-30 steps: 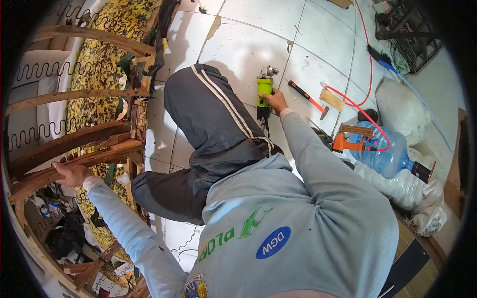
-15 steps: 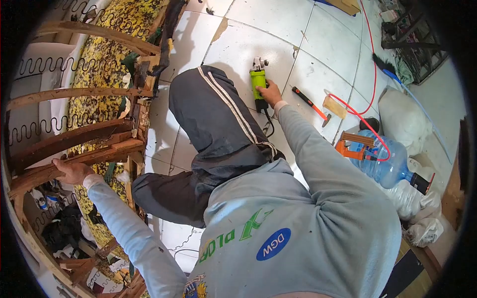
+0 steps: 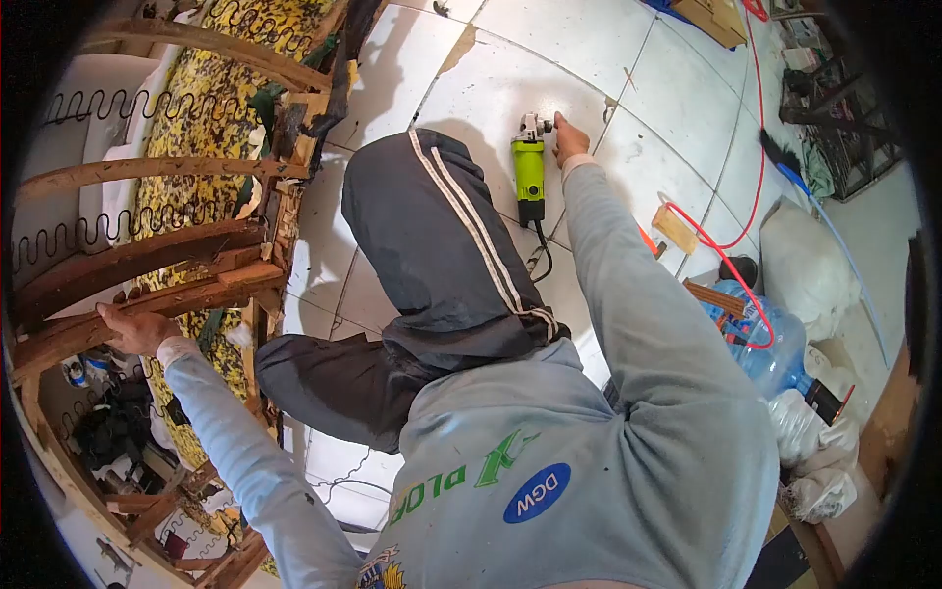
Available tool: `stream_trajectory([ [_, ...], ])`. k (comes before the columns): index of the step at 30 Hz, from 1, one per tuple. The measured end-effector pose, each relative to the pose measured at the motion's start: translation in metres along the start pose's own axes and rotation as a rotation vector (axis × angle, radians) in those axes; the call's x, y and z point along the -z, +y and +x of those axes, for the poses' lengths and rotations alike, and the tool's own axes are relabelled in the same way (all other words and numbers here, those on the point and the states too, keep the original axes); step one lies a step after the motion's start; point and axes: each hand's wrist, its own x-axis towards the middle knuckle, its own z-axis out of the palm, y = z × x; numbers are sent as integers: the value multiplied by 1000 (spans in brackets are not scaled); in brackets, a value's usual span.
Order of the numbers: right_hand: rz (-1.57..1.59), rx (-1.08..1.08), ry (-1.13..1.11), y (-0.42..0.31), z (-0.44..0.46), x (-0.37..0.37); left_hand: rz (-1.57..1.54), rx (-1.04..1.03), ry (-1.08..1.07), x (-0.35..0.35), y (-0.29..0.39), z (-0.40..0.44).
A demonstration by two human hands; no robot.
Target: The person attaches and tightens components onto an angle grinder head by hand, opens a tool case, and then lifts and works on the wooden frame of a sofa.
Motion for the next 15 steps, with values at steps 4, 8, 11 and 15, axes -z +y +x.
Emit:
stream_trajectory([
  [4, 89, 18, -1, -7, 5, -10, 38, -21, 58, -5, 2, -3],
  [8, 152, 157, -29, 1, 6, 2, 67, -61, 57, -1, -3, 1],
  [11, 197, 141, 1, 19, 13, 15, 55, -38, 60, -8, 8, -9],
  [15, 52, 28, -47, 35, -20, 59, 16, -35, 51, -5, 2, -4],
])
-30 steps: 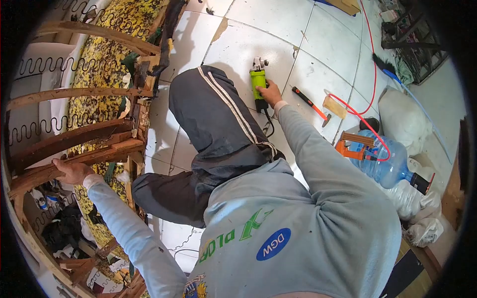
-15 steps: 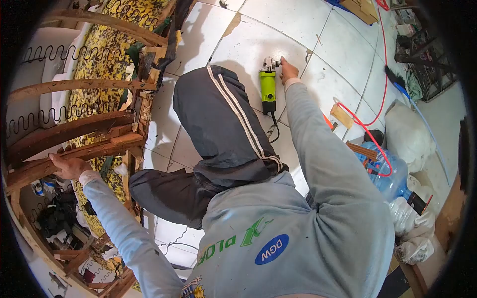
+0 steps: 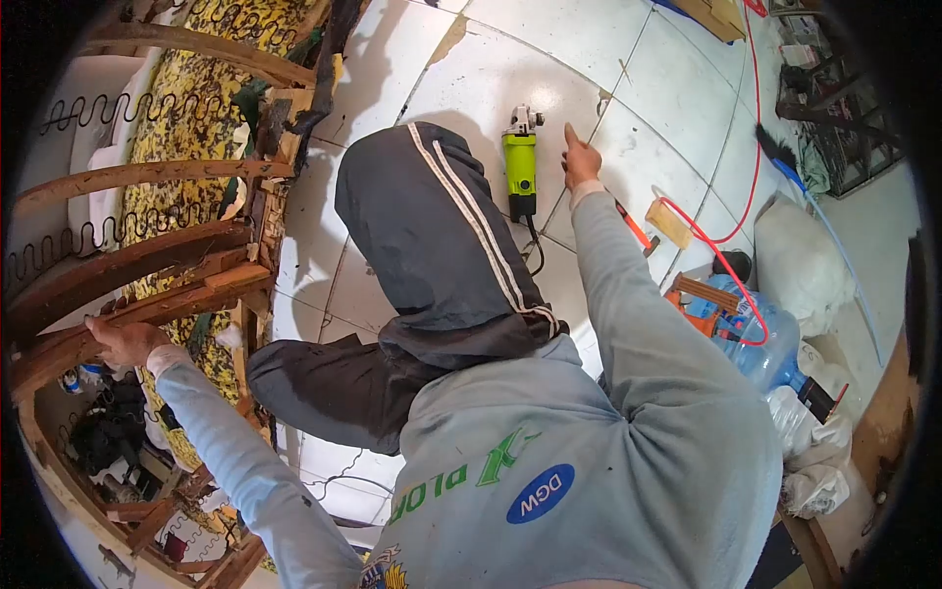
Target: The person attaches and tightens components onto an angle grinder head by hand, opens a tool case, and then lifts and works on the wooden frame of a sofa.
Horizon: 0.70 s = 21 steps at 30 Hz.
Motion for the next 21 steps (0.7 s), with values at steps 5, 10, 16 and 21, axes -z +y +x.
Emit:
stream_trajectory([
  [5, -64, -28, -48, 44, -50, 23, -21, 12, 10, 4, -9, 7],
  [10, -214, 254, -253, 84, -91, 4, -30, 8, -20, 2, -4, 4],
  [16, -554, 318, -194, 76, -102, -21, 124, 34, 70, 5, -8, 7],
  [21, -674, 189, -177, 67, -102, -36, -22, 23, -48, 5, -3, 4],
])
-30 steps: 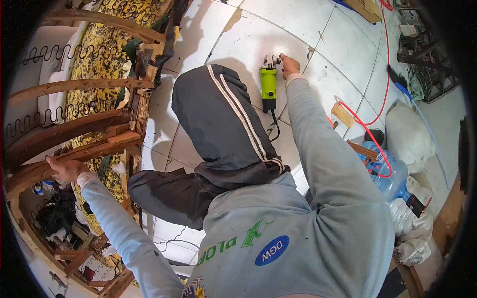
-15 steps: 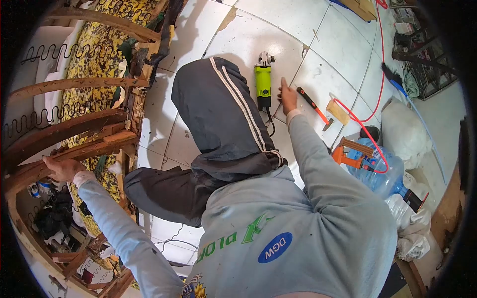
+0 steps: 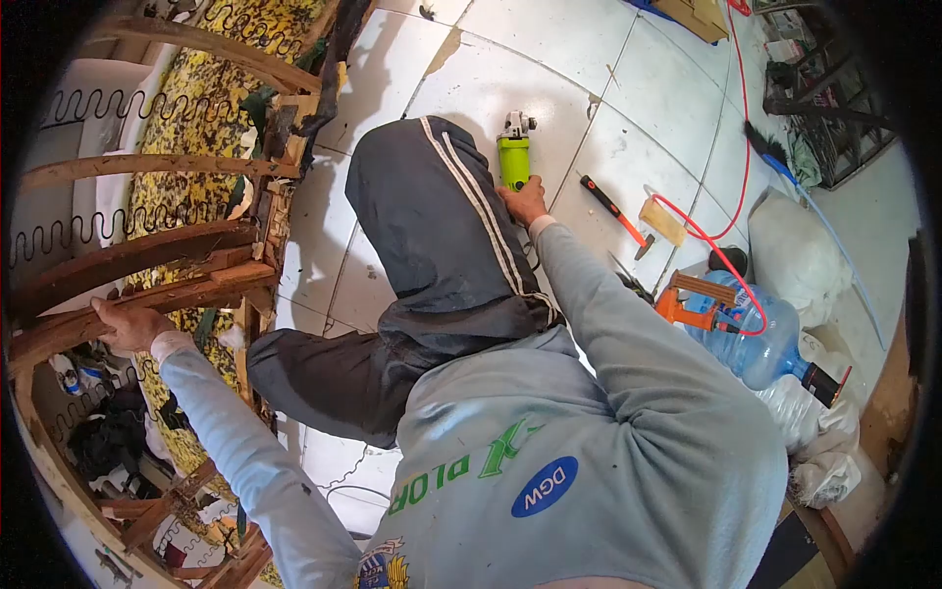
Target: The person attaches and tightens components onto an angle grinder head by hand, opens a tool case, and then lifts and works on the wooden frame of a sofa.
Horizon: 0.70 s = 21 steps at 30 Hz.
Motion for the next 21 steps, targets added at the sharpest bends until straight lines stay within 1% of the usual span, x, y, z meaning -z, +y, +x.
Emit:
stream_trajectory([
  [6, 10, 10, -26, 0, 2, 1, 28, 63, 100, -3, -2, 0],
  [10, -7, 4, -24, 2, 5, -2, 80, 72, -74, 17, -18, 15],
  [12, -11, 3, -26, 1, 5, -2, 41, 130, -159, 20, -3, 8],
  [15, -12, 4, -23, 0, 6, -1, 7, 95, -341, 34, -9, 15],
  [16, -6, 12, -18, 0, 6, -1, -37, 46, -399, 40, -11, 17],
  [17, -9, 23, -19, 2, 7, -1, -41, 35, -425, 47, -19, 23],
  [18, -11, 33, -19, 5, 10, -3, -46, 24, -451, 45, -7, 19],
  [19, -14, 41, -17, 8, 13, -5, -95, 95, -461, 44, 6, 10],
  [21, -15, 22, -30, 3, 11, -4, -92, 79, -518, 48, 4, 13],
])
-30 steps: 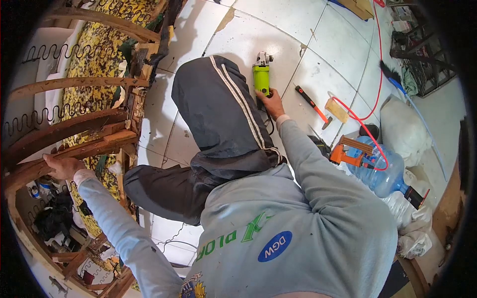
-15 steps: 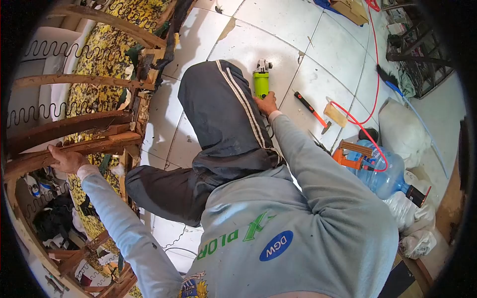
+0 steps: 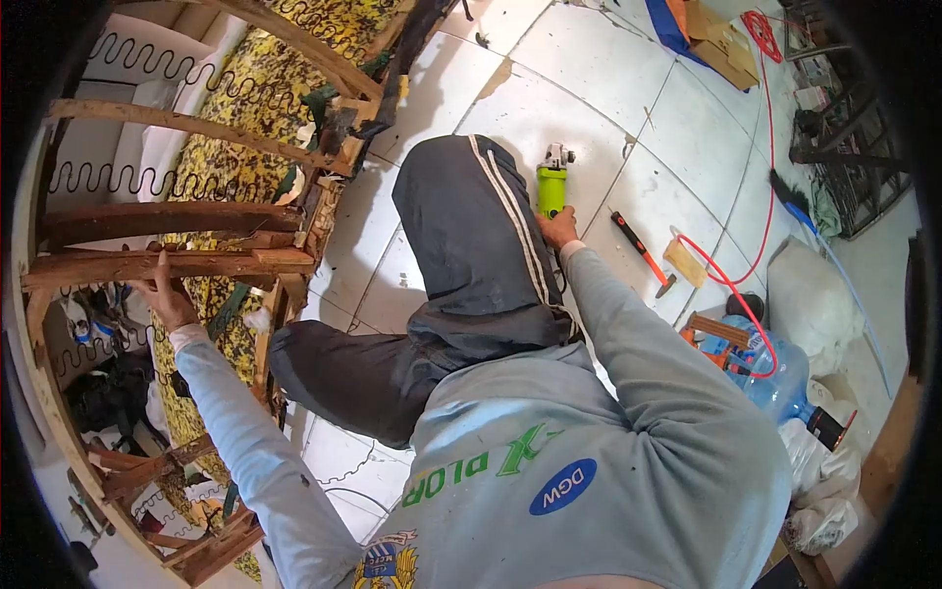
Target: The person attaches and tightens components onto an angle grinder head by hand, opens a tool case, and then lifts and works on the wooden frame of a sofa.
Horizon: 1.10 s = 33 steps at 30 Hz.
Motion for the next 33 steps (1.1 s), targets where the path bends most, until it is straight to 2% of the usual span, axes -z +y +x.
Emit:
stream_trajectory([
  [3, -14, -8, 8, -1, -1, 3, 5, -19, -80, 12, -12, 8],
  [8, -47, -17, 20, -2, 0, 2, 46, -2, 23, 10, -16, 5],
  [10, -45, -9, 6, -3, -1, 3, 8, 48, 36, 8, -15, 4],
  [14, -69, -17, -24, -5, -4, 9, 37, 17, 2, 8, -15, 2],
  [18, -100, -20, -44, -3, -1, 11, 332, -91, -79, 39, -48, 17],
  [21, -78, -35, -33, -6, -8, 11, 219, -50, -56, 26, -38, 12],
  [23, -85, -45, -22, -9, -12, 11, 34, 27, -14, 5, -14, 1],
  [30, -123, -47, 64, -18, -26, 1, -95, 81, 25, 6, -22, 4],
  [33, -147, -74, 80, -19, -27, -5, -85, 31, 8, 10, -26, 8],
])
